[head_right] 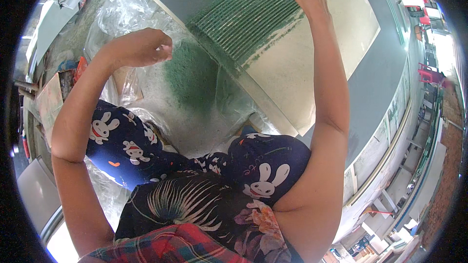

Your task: Using a small handheld tool to apply thin parallel strips of green adhesive or paint onto a large flat surface.

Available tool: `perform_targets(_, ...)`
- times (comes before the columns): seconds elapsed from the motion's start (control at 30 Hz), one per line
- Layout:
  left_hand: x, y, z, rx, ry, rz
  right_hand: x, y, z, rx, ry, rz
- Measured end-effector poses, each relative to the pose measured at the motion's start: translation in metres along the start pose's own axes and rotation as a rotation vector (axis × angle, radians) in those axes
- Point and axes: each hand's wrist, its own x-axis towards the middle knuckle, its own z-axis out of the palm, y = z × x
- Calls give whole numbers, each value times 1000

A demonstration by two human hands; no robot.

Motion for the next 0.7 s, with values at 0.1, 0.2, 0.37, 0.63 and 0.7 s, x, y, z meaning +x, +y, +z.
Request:
perform_targets(0.1,1,-4,2,-12,-24,-16,2,9,16,-22,58,-18)
perform_targets(0.2,-1,-2,1,-28,-20,-11,-8,-9,19,16,15,94)
perform_targets(0.37,3,0,-1,-19,-8,15,-19,-3,26,-125,-77,-85)
perform_targets(0.63,-1,5,-5,-26,-1,16,-57,-49,19,-203,-254,-302)
perform_targets(0.7,-4,7,-5,-19,16,-11,-70,-69,14,-246,-282,-357)
